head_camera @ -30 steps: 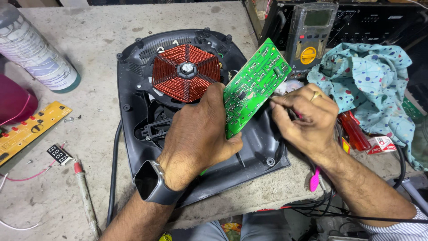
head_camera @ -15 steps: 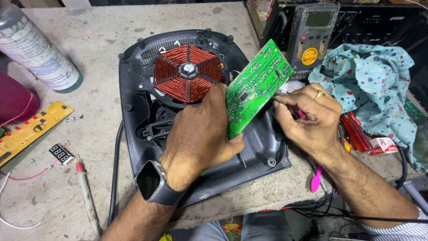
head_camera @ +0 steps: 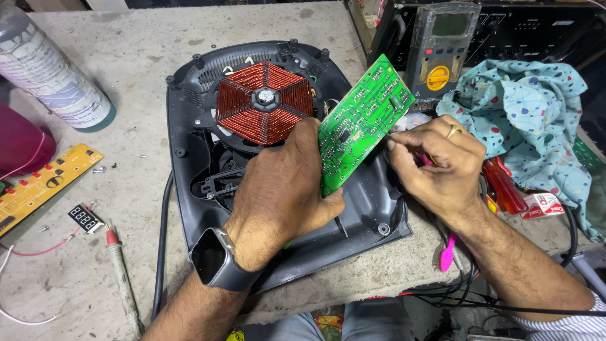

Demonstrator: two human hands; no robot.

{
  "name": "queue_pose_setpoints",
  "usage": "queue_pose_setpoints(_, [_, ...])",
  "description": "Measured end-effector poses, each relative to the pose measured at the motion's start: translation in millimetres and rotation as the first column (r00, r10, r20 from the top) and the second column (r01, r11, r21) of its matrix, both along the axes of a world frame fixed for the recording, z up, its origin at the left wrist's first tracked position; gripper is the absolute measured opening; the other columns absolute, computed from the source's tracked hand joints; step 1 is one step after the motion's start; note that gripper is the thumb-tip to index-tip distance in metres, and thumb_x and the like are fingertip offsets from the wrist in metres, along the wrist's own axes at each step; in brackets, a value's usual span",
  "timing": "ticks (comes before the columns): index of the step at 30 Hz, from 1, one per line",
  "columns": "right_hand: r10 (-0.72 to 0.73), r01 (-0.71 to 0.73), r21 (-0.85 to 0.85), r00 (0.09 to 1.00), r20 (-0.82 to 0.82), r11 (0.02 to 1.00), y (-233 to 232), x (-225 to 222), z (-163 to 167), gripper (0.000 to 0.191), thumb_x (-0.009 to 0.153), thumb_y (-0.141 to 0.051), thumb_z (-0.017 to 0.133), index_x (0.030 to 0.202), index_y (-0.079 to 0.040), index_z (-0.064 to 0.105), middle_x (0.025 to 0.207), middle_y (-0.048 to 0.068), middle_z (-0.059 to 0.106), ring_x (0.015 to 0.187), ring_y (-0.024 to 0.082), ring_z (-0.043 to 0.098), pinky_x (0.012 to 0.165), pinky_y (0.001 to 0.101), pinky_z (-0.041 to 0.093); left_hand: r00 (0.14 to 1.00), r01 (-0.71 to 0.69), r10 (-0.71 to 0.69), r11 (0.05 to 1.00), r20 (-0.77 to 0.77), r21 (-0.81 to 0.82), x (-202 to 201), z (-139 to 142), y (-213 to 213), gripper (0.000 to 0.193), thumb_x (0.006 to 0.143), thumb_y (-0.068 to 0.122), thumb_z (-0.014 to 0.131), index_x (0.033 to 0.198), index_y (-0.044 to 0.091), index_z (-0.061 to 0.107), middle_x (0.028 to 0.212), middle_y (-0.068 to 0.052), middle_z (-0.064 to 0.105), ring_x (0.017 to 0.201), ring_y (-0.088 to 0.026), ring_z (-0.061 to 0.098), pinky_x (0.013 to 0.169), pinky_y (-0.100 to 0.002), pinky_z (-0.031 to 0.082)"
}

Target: The person works on a green circuit board removed from a fan-like appliance on a cluttered workbench. They hold the board steady, work on its components with a soldering iron, reposition and turn the board repeatedly, and finally hold it up and inspect it through a magnifying glass.

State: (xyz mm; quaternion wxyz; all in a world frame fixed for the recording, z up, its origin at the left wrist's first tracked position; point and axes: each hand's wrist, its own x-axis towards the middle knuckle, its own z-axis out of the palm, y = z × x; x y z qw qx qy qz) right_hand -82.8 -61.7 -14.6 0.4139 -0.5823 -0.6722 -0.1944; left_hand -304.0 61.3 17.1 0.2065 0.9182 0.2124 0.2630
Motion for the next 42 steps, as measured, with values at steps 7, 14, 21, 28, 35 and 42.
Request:
queue_pose_setpoints(7, [0.037, -0.038, 0.009, 0.999, 0.036, 0.999, 0.0, -2.6, 0.7, 0.012, 0.088, 0.001, 0.08, 0.099, -0.001, 0.075, 0.091, 0.008, 0.072, 0.077, 0.018, 0.066, 0.073, 0.0307, 0.051, 1.0, 0.006, -0.006, 1.0, 0.029, 0.012, -0.7, -0.9, -0.1, 0.071, 0.073, 0.025, 0.081, 0.121, -0.008, 0.042, 0.085, -0.026, 0.068, 0.064, -0.043, 0.071, 0.052, -0.049, 0.057])
queue_pose_setpoints(14, [-0.002, 0.002, 0.01, 1.0, 0.031, 1.0, 0.7, -2.9, 0.6, 0.012, 0.087, 0.002, 0.081, 0.097, -0.001, 0.075, 0.088, 0.009, 0.072, 0.076, 0.019, 0.065, 0.072, 0.0317, 0.05, 1.0, 0.006, -0.006, 1.0, 0.018, 0.003, -0.5, -0.5, -0.2, 0.072, 0.072, 0.026, 0.082, 0.121, -0.008, 0.043, 0.085, -0.026, 0.068, 0.064, -0.044, 0.07, 0.053, -0.049, 0.057])
queue_pose_setpoints(21, [0.037, -0.037, -0.009, 0.997, 0.074, 0.999, -1.0, -6.2, 1.2, 0.012, 0.084, 0.002, 0.08, 0.095, 0.0, 0.074, 0.087, 0.008, 0.071, 0.078, 0.02, 0.067, 0.071, 0.0312, 0.051, 1.0, 0.008, -0.008, 1.0, 0.018, 0.001, 0.1, -1.5, 0.5, 0.074, 0.072, 0.027, 0.082, 0.123, -0.008, 0.042, 0.089, -0.027, 0.068, 0.064, -0.045, 0.07, 0.053, -0.05, 0.057])
queue_pose_setpoints(28, [0.038, -0.037, -0.01, 0.998, 0.045, 0.999, -1.4, -5.3, 2.4, 0.012, 0.086, 0.001, 0.08, 0.095, 0.0, 0.074, 0.088, 0.008, 0.072, 0.078, 0.019, 0.066, 0.072, 0.0325, 0.052, 1.0, 0.005, -0.005, 1.0, -0.014, 0.001, 0.7, -1.3, 1.3, 0.077, 0.071, 0.028, 0.083, 0.124, -0.008, 0.04, 0.088, -0.027, 0.067, 0.062, -0.045, 0.07, 0.052, -0.05, 0.058])
queue_pose_setpoints(35, [0.052, -0.05, -0.024, 0.996, 0.077, 0.998, -3.0, -9.2, 2.5, 0.014, 0.084, 0.001, 0.08, 0.096, 0.0, 0.074, 0.086, 0.008, 0.071, 0.079, 0.02, 0.066, 0.073, 0.0325, 0.052, 1.0, 0.006, -0.006, 1.0, 0.004, 0.011, 1.0, -2.5, 0.8, 0.074, 0.072, 0.027, 0.082, 0.123, -0.008, 0.04, 0.089, -0.027, 0.068, 0.064, -0.046, 0.069, 0.053, -0.052, 0.057])
queue_pose_setpoints(42, [0.031, -0.031, -0.018, 0.998, 0.046, 0.999, -2.8, -7.4, 3.4, 0.013, 0.085, 0.002, 0.079, 0.096, 0.0, 0.074, 0.089, 0.008, 0.073, 0.079, 0.019, 0.066, 0.073, 0.0318, 0.051, 1.0, 0.01, -0.01, 1.0, 0.013, 0.021, 0.2, -2.3, 0.9, 0.075, 0.071, 0.027, 0.082, 0.123, -0.009, 0.04, 0.089, -0.028, 0.067, 0.065, -0.046, 0.07, 0.053, -0.051, 0.057])
